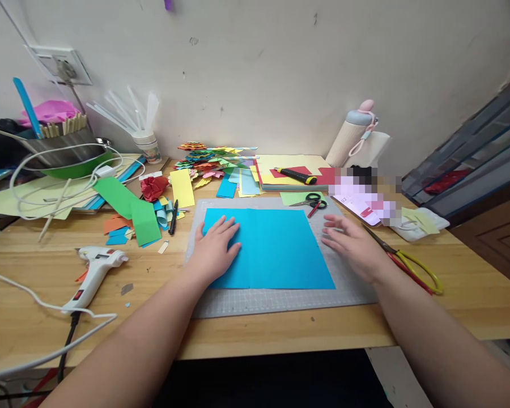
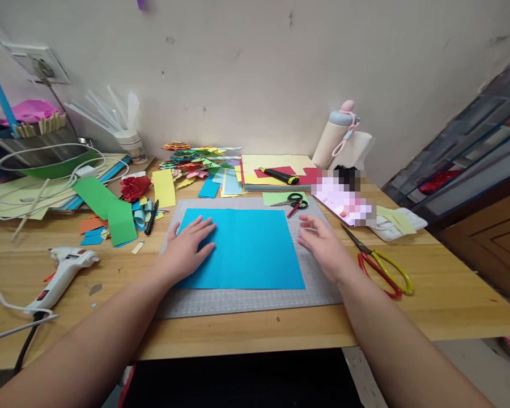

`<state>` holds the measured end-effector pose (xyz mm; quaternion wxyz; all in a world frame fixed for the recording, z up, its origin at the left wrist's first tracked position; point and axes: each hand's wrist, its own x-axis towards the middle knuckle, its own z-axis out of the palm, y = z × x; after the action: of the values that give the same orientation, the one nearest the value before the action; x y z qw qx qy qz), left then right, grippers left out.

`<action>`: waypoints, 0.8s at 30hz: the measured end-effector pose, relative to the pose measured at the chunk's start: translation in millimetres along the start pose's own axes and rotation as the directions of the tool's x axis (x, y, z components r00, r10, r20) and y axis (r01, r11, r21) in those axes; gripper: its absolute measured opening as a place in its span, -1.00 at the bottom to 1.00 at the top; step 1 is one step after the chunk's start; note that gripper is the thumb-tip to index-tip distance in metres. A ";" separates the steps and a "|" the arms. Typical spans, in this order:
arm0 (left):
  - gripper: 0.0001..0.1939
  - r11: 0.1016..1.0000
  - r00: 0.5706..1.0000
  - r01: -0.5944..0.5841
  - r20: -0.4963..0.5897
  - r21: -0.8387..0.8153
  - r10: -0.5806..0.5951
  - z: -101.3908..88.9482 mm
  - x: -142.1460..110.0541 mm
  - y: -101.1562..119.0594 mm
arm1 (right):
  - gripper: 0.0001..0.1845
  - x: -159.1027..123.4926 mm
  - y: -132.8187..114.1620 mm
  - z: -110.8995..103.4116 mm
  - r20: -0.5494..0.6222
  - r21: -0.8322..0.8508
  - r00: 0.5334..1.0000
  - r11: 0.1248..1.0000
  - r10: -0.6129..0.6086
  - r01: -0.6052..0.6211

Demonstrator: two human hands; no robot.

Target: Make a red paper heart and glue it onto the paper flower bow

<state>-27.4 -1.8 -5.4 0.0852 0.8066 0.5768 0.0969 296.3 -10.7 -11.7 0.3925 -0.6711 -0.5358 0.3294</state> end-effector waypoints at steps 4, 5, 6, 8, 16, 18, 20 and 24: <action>-0.47 0.995 0.994 -0.082 0.077 0.056 0.078 8.4 -4.4 4.9 | -0.59 6.9 -19.8 10.6 0.131 0.307 0.972 0.924 0.196 -0.228; -0.47 0.994 0.993 -0.087 0.087 0.069 0.081 10.1 -4.8 5.1 | -0.57 10.0 -21.7 8.5 0.159 0.347 0.959 0.896 0.235 -0.277; -0.48 0.993 0.993 -0.086 0.090 0.076 0.079 11.4 -5.1 4.9 | -0.55 12.5 -22.2 6.2 0.191 0.366 0.947 0.877 0.258 -0.313; -0.48 0.993 0.993 -0.089 0.085 0.078 0.082 12.4 -4.9 4.5 | -0.51 14.4 -20.2 3.8 0.240 0.342 0.933 0.876 0.267 -0.339; -0.47 0.994 0.996 -0.089 0.026 0.063 0.088 6.5 -0.8 5.5 | -0.36 13.0 -12.2 29.4 0.102 0.183 0.995 0.983 -0.012 -0.007; -0.49 0.996 0.998 -0.062 0.011 0.066 0.062 7.0 0.9 5.0 | -0.40 18.3 -11.3 35.4 0.047 0.128 0.998 0.991 -0.037 0.031; -0.50 0.996 0.999 -0.051 0.008 0.070 0.051 8.8 2.7 4.6 | -0.43 22.8 -8.7 38.8 0.040 0.086 0.999 0.996 -0.035 0.031; -0.52 0.996 0.999 -0.034 -0.003 0.077 0.034 14.2 5.7 5.1 | -0.53 25.9 -0.4 36.7 0.004 0.002 1.000 1.000 -0.020 0.020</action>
<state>-17.4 1.5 -17.5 0.0512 0.8189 0.5664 0.0776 269.9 21.1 -29.4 0.3955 -0.6647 -0.5430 0.3270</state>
